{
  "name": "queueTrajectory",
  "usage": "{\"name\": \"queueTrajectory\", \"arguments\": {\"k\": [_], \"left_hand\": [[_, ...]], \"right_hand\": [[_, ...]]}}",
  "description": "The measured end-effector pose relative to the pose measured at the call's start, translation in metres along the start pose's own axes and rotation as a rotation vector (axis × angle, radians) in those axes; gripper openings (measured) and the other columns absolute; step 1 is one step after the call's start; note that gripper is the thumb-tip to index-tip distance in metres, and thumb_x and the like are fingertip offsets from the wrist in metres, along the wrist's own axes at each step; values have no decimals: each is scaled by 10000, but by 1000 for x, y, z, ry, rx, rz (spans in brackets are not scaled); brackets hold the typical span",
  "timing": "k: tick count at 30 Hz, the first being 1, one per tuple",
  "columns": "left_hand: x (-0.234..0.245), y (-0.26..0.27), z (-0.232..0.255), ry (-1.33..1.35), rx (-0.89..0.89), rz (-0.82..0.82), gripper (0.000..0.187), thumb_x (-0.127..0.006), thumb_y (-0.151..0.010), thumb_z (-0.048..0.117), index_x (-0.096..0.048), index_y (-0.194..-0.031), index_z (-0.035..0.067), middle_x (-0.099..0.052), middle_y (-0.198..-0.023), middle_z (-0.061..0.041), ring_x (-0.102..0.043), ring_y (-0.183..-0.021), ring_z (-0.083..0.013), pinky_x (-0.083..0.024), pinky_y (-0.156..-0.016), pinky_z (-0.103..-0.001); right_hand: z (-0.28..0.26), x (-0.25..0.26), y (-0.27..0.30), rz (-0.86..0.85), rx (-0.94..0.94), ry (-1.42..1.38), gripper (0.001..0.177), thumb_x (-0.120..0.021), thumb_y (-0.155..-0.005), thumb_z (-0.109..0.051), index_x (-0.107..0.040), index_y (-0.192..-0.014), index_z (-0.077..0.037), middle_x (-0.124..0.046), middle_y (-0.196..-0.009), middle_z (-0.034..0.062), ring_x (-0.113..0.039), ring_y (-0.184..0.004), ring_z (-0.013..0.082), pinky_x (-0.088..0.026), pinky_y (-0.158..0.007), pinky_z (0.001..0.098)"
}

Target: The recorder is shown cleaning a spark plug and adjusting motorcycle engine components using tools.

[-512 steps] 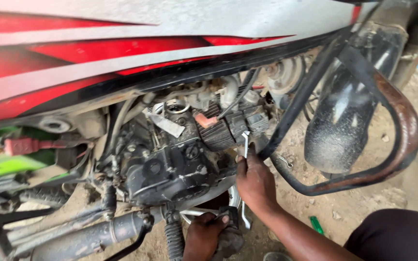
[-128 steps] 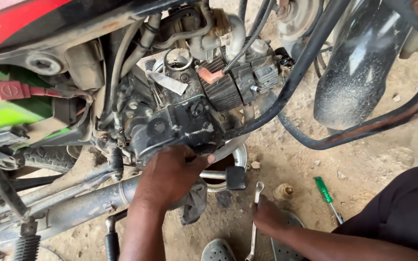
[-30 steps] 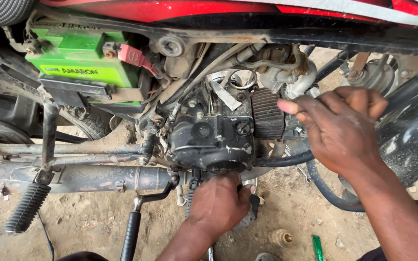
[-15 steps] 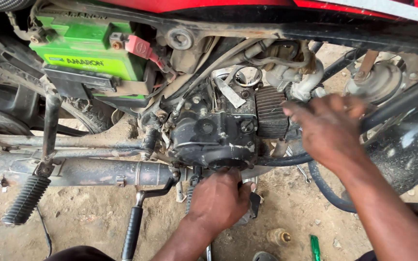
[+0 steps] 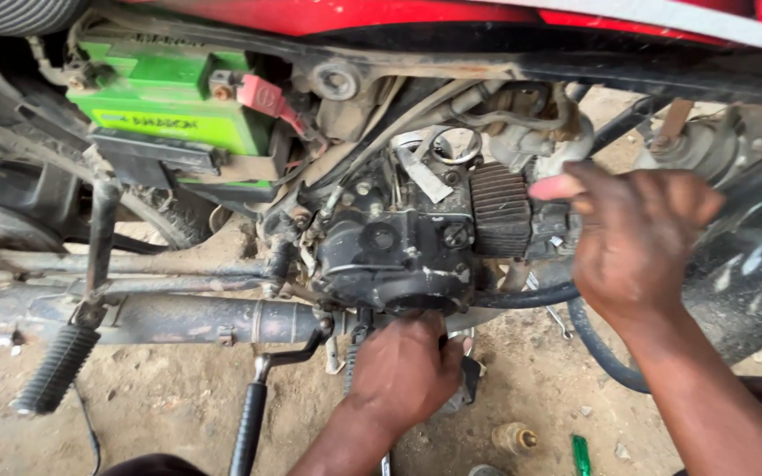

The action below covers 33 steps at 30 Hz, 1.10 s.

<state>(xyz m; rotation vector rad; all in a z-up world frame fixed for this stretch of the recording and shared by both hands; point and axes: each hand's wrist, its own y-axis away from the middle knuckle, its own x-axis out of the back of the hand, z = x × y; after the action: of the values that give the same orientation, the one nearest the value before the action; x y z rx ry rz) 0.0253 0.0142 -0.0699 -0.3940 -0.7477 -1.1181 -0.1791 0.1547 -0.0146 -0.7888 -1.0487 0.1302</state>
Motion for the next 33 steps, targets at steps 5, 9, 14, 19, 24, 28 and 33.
{"name": "queueTrajectory", "arguments": {"k": [5,9,14,19,24,28,33], "left_hand": [[1,2,7,22,48,15,311,-679,-898,392,-679,-911,81,-727,-938,-173,-699,-903,-401,-539,-807,-538],[-5,1,1,-18,25,8,299,-681,-902,371,-665,-955,77,-724,-937,-199,-703,-890,-415,-546,-816,-535],[-3,1,12,-21,73,-48,296,-661,-912,392,-693,-937,99,-735,-888,-177,-709,-861,-400,-559,-792,-527],[-8,3,-1,8,-46,90,303,-690,-891,373,-696,-889,70,-722,-863,-184,-700,-818,-416,-556,-738,-540],[-6,0,3,23,1,30,291,-677,-889,380,-692,-892,89,-736,-827,-165,-708,-837,-397,-552,-776,-534],[-14,3,1,-2,-17,42,311,-680,-904,382,-688,-885,72,-719,-885,-189,-699,-843,-424,-558,-767,-545],[-8,2,0,11,-79,131,305,-697,-871,361,-685,-869,56,-715,-932,-208,-692,-834,-441,-552,-743,-557]], "right_hand": [[8,-8,11,-25,4,99,239,-606,-1004,-97,-748,-1185,-164,-713,-963,42,-566,-1051,217,-331,-1037,427],[-4,3,1,168,1,-25,235,-617,-1099,-45,-759,-1270,-122,-689,-899,43,-553,-952,211,-329,-1002,440],[-11,16,-6,41,63,51,230,-626,-937,-67,-766,-1086,-172,-725,-882,80,-633,-910,292,-363,-931,430],[-7,7,-3,4,-53,-21,295,-597,-979,9,-770,-1150,-158,-709,-807,43,-580,-836,222,-342,-925,450],[-3,11,0,-22,-91,-7,267,-590,-1027,-36,-766,-1120,-215,-685,-828,23,-538,-874,204,-347,-1000,435],[-10,14,1,128,-18,41,262,-600,-939,21,-741,-1129,-93,-771,-937,-8,-558,-910,245,-356,-921,401],[-10,7,-3,236,-4,36,220,-706,-962,-22,-763,-1164,-84,-653,-755,72,-551,-843,238,-379,-904,446]]}}
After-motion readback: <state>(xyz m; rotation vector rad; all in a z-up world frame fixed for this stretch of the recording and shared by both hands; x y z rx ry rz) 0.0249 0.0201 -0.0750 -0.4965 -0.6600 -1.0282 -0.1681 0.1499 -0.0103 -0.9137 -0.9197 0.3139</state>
